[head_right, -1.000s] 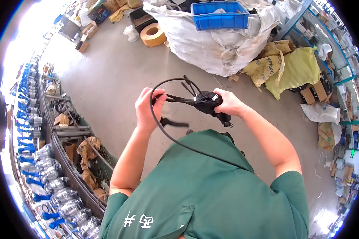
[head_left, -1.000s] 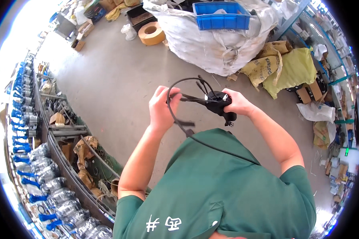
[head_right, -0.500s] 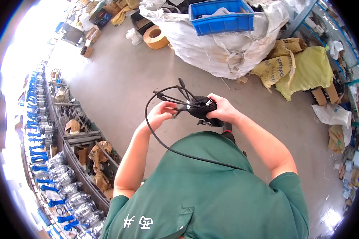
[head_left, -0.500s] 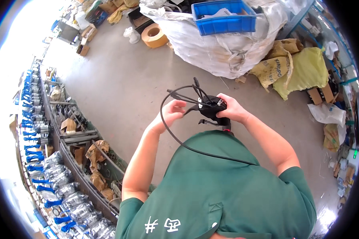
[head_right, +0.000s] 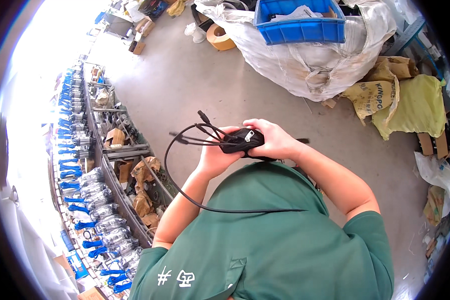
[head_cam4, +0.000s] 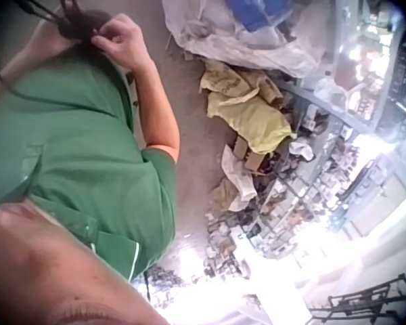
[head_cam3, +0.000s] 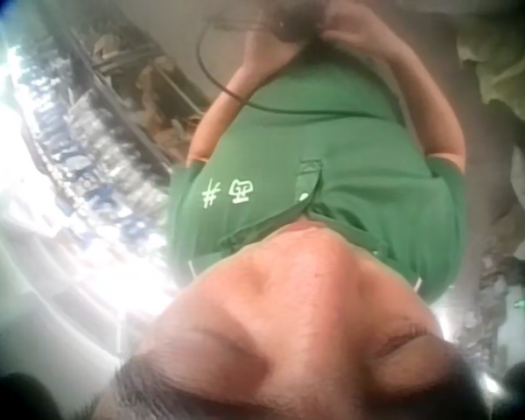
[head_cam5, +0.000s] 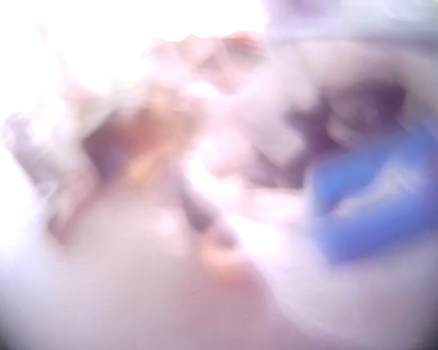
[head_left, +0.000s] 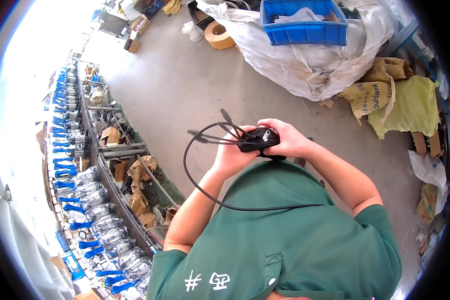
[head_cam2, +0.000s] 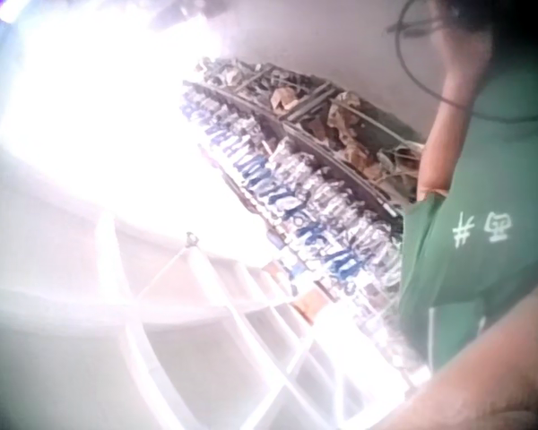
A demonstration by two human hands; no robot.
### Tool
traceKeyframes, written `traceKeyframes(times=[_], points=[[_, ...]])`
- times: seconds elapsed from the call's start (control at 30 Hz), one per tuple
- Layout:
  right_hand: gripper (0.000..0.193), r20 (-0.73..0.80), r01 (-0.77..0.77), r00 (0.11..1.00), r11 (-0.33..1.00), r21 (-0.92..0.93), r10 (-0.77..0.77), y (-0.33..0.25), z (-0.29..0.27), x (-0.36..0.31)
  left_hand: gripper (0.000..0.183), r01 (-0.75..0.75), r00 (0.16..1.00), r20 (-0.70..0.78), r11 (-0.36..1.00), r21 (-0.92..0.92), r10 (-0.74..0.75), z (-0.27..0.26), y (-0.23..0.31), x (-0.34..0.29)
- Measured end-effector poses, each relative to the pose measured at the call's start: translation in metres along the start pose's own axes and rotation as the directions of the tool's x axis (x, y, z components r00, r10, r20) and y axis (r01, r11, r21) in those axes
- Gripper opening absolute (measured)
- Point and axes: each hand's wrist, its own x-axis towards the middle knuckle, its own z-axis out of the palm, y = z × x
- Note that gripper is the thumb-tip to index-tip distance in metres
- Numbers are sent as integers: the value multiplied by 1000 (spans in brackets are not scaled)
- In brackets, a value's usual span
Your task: The person assembles components of a water pump on a metal table, using a hammer to seat parts and an air-powered tool to tighten a central fitting.
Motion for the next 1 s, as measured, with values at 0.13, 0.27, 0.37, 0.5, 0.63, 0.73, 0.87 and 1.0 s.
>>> traceKeyframes(times=[0.13,0.27,0.37,0.5,0.63,0.73,0.87,1.0], points=[[58,39,231,973,966,-119,-228,-10,-22,-7,61,-7,993,-119,999,31,11,11,20,-6],[34,-9,276,959,943,-183,-283,-18,-26,-14,58,-31,983,-180,996,83,46,21,34,-11],[29,23,387,919,888,-250,-394,-25,-29,-16,58,-18,980,-197,998,67,31,24,36,-15],[23,71,262,964,959,-107,-256,-37,-33,-19,57,-50,974,-218,998,25,54,29,26,-20],[21,129,202,973,977,-70,-192,-40,-36,-21,53,-58,971,-235,997,-59,43,36,26,-27],[19,158,226,965,968,-106,-208,-38,-40,-26,63,-18,985,-170,999,51,27,35,39,-33],[16,125,337,935,941,-13,-333,-34,-39,-31,62,3,980,-195,985,174,32,34,45,-36],[15,158,291,946,956,-25,-284,-41,-38,-43,63,-49,979,-193,993,104,68,33,45,-42]])
